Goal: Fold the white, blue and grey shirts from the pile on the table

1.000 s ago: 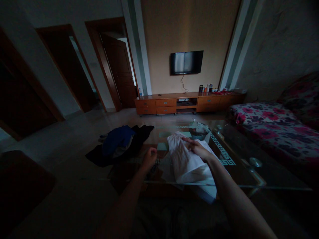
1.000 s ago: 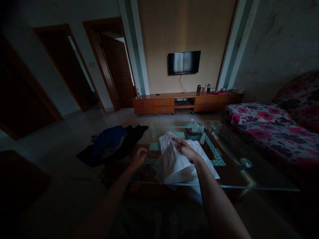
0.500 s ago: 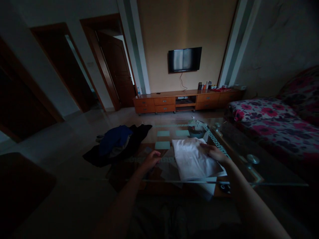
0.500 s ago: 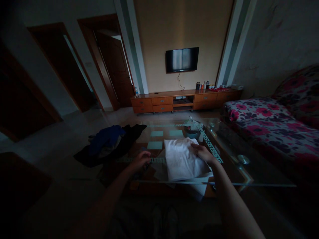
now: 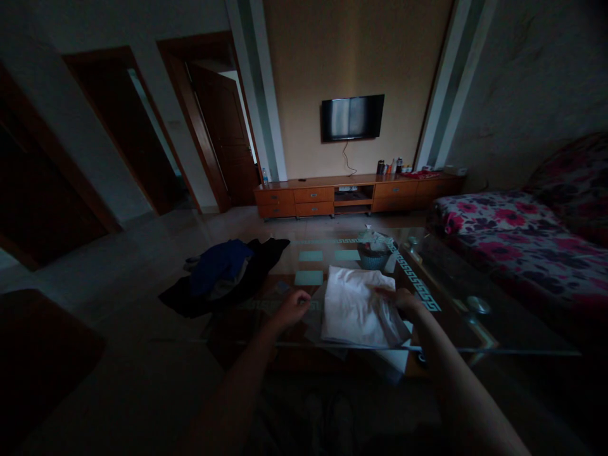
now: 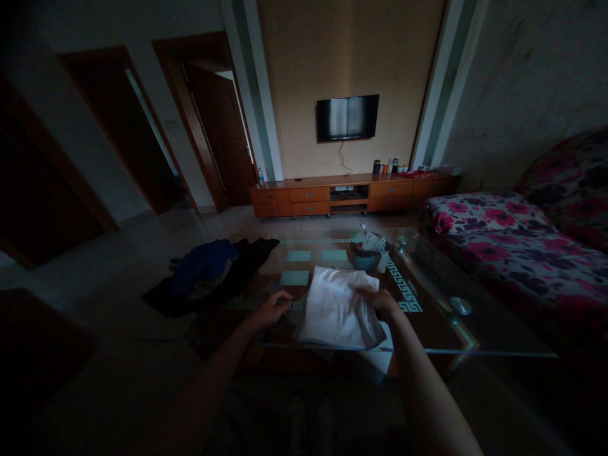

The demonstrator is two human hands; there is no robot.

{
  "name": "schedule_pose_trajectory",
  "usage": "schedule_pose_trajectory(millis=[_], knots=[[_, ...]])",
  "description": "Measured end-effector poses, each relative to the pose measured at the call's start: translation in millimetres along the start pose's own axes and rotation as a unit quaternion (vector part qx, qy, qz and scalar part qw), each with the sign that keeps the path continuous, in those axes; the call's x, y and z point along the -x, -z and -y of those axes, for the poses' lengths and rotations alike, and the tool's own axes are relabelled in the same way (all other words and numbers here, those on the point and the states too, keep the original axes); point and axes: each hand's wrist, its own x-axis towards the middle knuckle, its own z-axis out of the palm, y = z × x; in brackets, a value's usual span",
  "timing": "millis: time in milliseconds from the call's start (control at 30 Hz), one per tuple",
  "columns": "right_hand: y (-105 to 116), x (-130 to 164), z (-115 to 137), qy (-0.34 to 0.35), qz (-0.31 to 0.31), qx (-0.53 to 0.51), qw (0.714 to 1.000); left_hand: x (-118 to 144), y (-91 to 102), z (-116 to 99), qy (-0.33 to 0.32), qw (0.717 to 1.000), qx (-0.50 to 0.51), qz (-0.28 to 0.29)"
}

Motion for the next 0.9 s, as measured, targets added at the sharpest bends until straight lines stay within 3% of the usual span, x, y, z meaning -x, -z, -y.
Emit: schedule_pose_trajectory(millis=[200, 333, 467, 600, 700, 800, 900], knots=[[-22, 9, 1, 0.074, 0.025, -0.131, 0.988, 3, -4.7, -8, -0.034, 0.999, -0.025, 0.007], [-28, 15, 21, 0.164, 0.041, -0.194, 0.966, 2, -7.2, -11, -0.089, 0.996, -0.011, -0.002], [-17, 45, 59, 0.347, 0.133, -0.174, 0.912, 7, -7.8, -24, -0.137, 0.99, 0.015, -0.03], [0, 90, 92, 0.396, 0.251, -0.105, 0.877, 19, -4.4, -51, -0.188, 0.979, 0.049, -0.07], [8, 112, 103, 0.387, 0.325, -0.08, 0.859, 31, -1.1, -74, -0.176, 0.974, 0.141, 0.035], [9, 115, 103, 0.387, 0.321, -0.081, 0.861, 39, -1.1, -89, -0.169, 0.952, 0.19, 0.168], [3, 105, 97, 0.403, 0.245, -0.064, 0.88, 42, -6.3, -91, -0.147, 0.949, 0.221, 0.168]])
